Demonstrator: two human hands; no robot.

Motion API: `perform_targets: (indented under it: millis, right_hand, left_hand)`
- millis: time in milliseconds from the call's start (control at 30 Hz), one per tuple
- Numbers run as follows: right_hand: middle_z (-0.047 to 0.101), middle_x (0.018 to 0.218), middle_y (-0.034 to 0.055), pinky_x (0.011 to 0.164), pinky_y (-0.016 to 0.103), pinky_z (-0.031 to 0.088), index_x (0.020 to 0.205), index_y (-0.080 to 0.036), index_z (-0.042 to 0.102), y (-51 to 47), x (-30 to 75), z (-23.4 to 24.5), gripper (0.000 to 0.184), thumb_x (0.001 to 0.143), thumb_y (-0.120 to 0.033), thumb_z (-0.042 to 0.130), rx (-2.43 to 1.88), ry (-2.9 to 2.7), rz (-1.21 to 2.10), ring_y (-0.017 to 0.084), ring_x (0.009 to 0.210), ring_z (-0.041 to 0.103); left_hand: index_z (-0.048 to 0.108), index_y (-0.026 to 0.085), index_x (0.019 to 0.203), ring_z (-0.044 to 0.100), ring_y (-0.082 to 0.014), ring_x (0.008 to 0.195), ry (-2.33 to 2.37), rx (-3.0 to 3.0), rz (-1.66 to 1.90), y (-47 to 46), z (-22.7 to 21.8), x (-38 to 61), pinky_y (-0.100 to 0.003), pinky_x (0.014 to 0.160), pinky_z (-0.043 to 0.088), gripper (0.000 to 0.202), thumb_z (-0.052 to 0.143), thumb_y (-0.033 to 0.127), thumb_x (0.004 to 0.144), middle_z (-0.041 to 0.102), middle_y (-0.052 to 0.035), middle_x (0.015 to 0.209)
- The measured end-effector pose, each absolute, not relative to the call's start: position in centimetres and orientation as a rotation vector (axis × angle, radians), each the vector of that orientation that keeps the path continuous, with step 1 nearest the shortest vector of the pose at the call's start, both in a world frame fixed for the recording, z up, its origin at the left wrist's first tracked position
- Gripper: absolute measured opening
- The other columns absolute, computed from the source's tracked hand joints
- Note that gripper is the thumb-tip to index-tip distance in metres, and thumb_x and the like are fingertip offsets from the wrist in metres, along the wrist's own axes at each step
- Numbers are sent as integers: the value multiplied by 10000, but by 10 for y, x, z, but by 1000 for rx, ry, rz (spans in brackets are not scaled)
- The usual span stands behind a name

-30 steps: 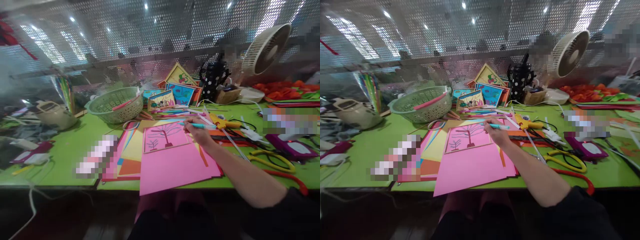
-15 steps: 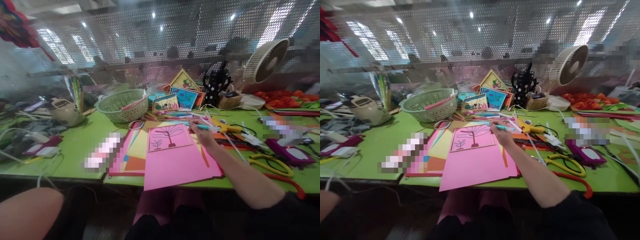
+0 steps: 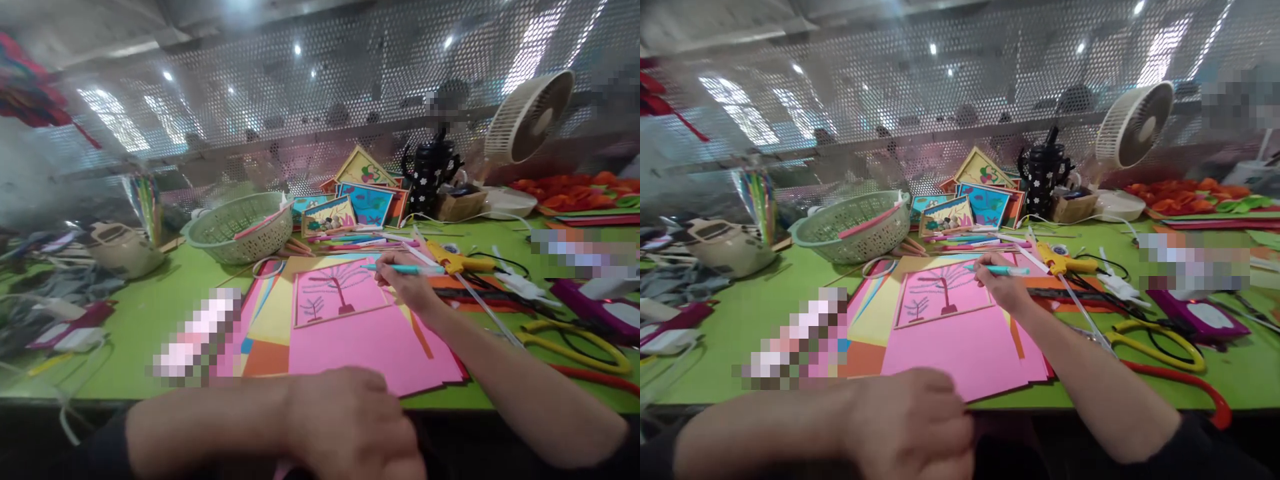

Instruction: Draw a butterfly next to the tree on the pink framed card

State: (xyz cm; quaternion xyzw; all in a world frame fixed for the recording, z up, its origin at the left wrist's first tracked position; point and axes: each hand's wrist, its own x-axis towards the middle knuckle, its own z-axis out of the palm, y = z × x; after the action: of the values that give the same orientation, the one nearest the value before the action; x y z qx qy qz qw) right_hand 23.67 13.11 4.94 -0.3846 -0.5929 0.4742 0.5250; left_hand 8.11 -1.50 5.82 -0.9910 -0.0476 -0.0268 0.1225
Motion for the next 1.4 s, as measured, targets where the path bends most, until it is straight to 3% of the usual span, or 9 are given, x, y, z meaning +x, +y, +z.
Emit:
perform_targets:
  millis: [100, 200, 300, 400, 833, 1033, 1133, 1233, 1400]
  right_hand:
    - [575, 528, -31, 499, 262, 481, 637, -225, 522, 131, 235, 48, 267, 604, -456, 652, -947, -1417, 1166, 108, 485, 530]
    - [573, 520, -33, 501, 261, 477, 644, -225, 526, 132, 234, 46, 271, 599, -456, 660, -966, -1410, 1205, 107, 482, 528]
    - [575, 533, -28, 445, 232, 429, 660, -221, 529, 134, 235, 43, 290, 597, -462, 675, -1025, -1394, 1268, 117, 501, 540]
    - [593, 558, -17, 396, 201, 364, 683, -212, 538, 137, 235, 38, 312, 601, -472, 691, -1103, -1401, 1337, 122, 513, 546]
    - [598, 560, -16, 446, 231, 409, 705, -193, 573, 140, 235, 32, 367, 639, -512, 741, -1114, -1421, 1442, 105, 495, 531]
    - [605, 583, -1, 493, 262, 442, 697, -188, 573, 141, 234, 29, 419, 649, -577, 721, -1145, -1412, 1489, 111, 514, 540]
    - [581, 556, -11, 480, 257, 424, 661, -191, 548, 141, 234, 29, 389, 639, -538, 722, -1174, -1422, 1477, 108, 503, 525]
    - [568, 544, -18, 469, 252, 402, 658, -195, 537, 141, 234, 30, 319, 648, -474, 693, -1191, -1436, 1440, 103, 492, 508]
    - [554, 562, -24, 468, 251, 376, 667, -196, 540, 143, 233, 32, 224, 668, -401, 633, -1190, -1495, 1360, 96, 492, 490]
  left_hand:
    - [635, 156, 959, 615, -191, 956, -208, -3073, -263, 28, 54, 94, -298, 779, 503, 418, 504, 553, 933, 660, -90, 1050]
    - [543, 126, 1258, 451, -306, 1289, -364, -3094, -239, 42, 44, 97, -454, 1020, 407, 611, 457, 626, 917, 521, -149, 1388]
    - [433, 153, 1396, 387, -342, 1356, -438, -3159, -126, 41, 37, 91, -527, 1059, 357, 680, 444, 634, 916, 429, -149, 1485]
    - [404, 163, 1426, 378, -355, 1365, -459, -3212, -68, 40, 34, 87, -544, 1070, 345, 685, 454, 620, 918, 397, -149, 1510]
    - [529, 132, 1284, 440, -334, 1307, -419, -3207, -247, 47, 25, 89, -568, 1042, 348, 562, 358, 569, 975, 516, -157, 1402]
    - [559, 147, 1202, 524, -271, 1189, -444, -3234, -444, 54, 17, 91, -483, 1008, 389, 521, 292, 547, 1001, 617, -96, 1265]
    - [565, 164, 1186, 518, -272, 1202, -492, -3250, -417, 56, 16, 91, -467, 1012, 400, 477, 382, 553, 980, 612, -80, 1268]
    - [519, 186, 1272, 425, -328, 1317, -562, -3211, -423, 56, 13, 90, -537, 1045, 369, 539, 460, 599, 932, 545, -97, 1371]
    - [502, 209, 1308, 419, -335, 1333, -575, -3160, -491, 55, 5, 90, -542, 1032, 387, 599, 436, 653, 912, 549, -85, 1368]
